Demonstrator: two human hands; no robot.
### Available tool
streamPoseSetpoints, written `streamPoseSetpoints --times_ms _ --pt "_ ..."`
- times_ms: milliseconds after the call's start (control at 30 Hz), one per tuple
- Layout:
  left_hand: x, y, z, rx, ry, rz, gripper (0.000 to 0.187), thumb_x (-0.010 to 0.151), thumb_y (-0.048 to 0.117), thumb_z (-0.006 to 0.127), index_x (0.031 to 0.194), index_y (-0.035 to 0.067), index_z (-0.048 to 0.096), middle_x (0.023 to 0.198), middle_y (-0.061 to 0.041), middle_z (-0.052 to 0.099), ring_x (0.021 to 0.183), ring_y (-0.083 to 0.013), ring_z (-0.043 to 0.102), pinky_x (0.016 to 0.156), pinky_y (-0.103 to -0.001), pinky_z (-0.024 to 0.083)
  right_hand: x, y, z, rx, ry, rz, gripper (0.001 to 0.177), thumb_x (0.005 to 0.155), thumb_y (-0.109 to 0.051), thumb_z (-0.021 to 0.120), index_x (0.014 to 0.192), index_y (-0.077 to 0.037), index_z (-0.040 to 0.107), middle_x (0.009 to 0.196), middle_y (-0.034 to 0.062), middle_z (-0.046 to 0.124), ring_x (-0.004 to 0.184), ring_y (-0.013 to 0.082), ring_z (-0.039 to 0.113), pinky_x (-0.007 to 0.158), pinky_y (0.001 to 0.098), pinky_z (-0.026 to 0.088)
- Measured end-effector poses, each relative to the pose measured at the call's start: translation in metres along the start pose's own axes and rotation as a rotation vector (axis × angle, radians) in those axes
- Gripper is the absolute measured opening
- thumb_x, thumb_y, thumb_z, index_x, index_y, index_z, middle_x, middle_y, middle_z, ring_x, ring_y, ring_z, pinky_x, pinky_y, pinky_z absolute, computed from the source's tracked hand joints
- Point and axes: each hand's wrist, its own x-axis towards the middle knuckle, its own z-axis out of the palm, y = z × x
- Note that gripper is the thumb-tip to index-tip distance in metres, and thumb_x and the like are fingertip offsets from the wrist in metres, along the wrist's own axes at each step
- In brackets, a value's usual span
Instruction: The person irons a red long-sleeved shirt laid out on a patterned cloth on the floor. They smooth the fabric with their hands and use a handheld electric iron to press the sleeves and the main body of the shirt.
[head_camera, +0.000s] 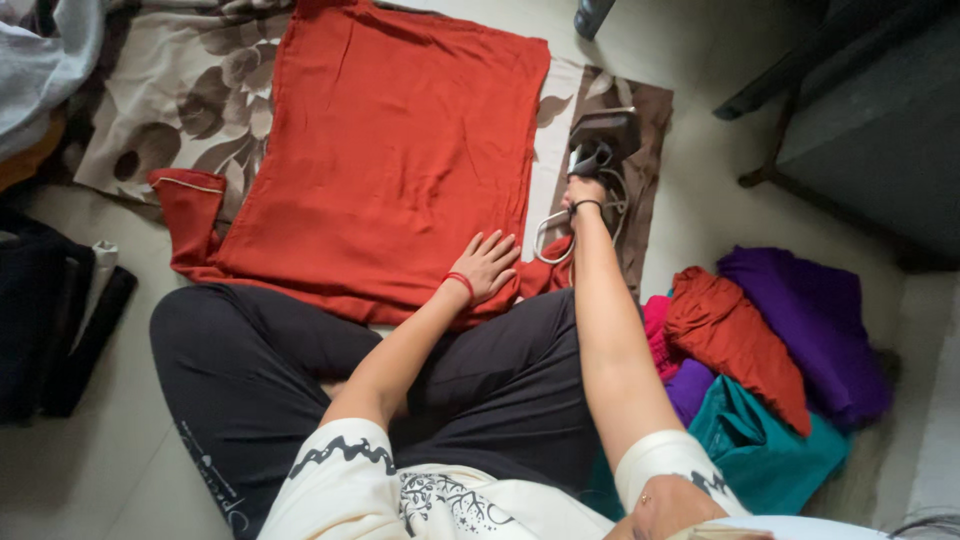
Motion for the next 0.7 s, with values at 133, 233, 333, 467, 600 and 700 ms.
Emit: streamPoseSetpoints --times_ms 133,233,333,467,600,700 --pt "0.001 0.001 -0.003 0.049 -0.096 -0.024 0.057 0.105 0.048 0.039 0.154 0.021 0.044 0.166 -0.009 0.030 0.155 -0.0344 0.022 0.122 -0.059 0.014 -0.006 -0.006 0.001 0.099 0.363 -0.062 0.046 0.072 -0.013 0.081 0.108 0.000 0.055 0.102 0.0202 0.066 0.087 0.0381 0.069 0.077 0.0497 0.056" --pt "0.001 0.002 -0.012 -0.002 -0.109 -0.032 0.057 0.105 0.048 0.039 0.155 0.021 0.043 0.166 -0.009 0.029 0.154 -0.0338 0.022 0.122 -0.060 0.014 -0.006 -0.007 0.010 -0.258 0.542 -0.421 0.064 0.069 -0.019 0.086 0.118 0.004 0.051 0.116 0.0279 0.063 0.101 0.0437 0.064 0.087 0.0494 0.051" --pt "-0.005 0.001 -0.025 -0.089 0.043 -0.072 0.054 0.106 0.043 0.041 0.155 0.020 0.044 0.165 -0.011 0.032 0.153 -0.0329 0.026 0.122 -0.058 0.017 -0.002 -0.007 0.014 -0.527 0.494 -0.567 0.073 0.080 -0.031 0.086 0.130 0.007 0.050 0.129 0.0329 0.058 0.114 0.0503 0.057 0.097 0.0528 0.044" --pt "-0.038 0.002 -0.051 -0.170 0.321 -0.261 0.048 0.107 0.033 0.046 0.153 0.018 0.047 0.160 -0.010 0.044 0.149 -0.0309 0.039 0.122 -0.056 0.024 0.003 -0.012 0.011 -0.352 0.366 -0.793 0.066 0.092 -0.031 0.080 0.140 0.004 0.050 0.132 0.0300 0.062 0.120 0.0495 0.058 0.105 0.0507 0.045" --pt "-0.077 -0.002 -0.089 -0.126 0.461 -0.419 0.046 0.105 0.029 0.051 0.150 0.018 0.050 0.152 -0.009 0.052 0.140 -0.0274 0.048 0.119 -0.056 0.029 0.010 -0.054 0.010 -0.192 0.266 -0.984 0.045 0.104 -0.030 0.075 0.131 0.001 0.056 0.115 0.0273 0.070 0.108 0.0452 0.069 0.095 0.0492 0.055" --pt "-0.112 -0.012 -0.115 -0.118 0.498 -0.471 0.046 0.104 0.027 0.052 0.149 0.015 0.051 0.150 -0.011 0.054 0.137 -0.0292 0.050 0.117 -0.056 0.030 -0.010 -0.089 -0.001 0.477 -0.187 -0.765 0.036 0.107 -0.029 0.064 0.122 0.001 0.049 0.103 0.0173 0.074 0.083 0.0304 0.076 0.075 0.0400 0.062"
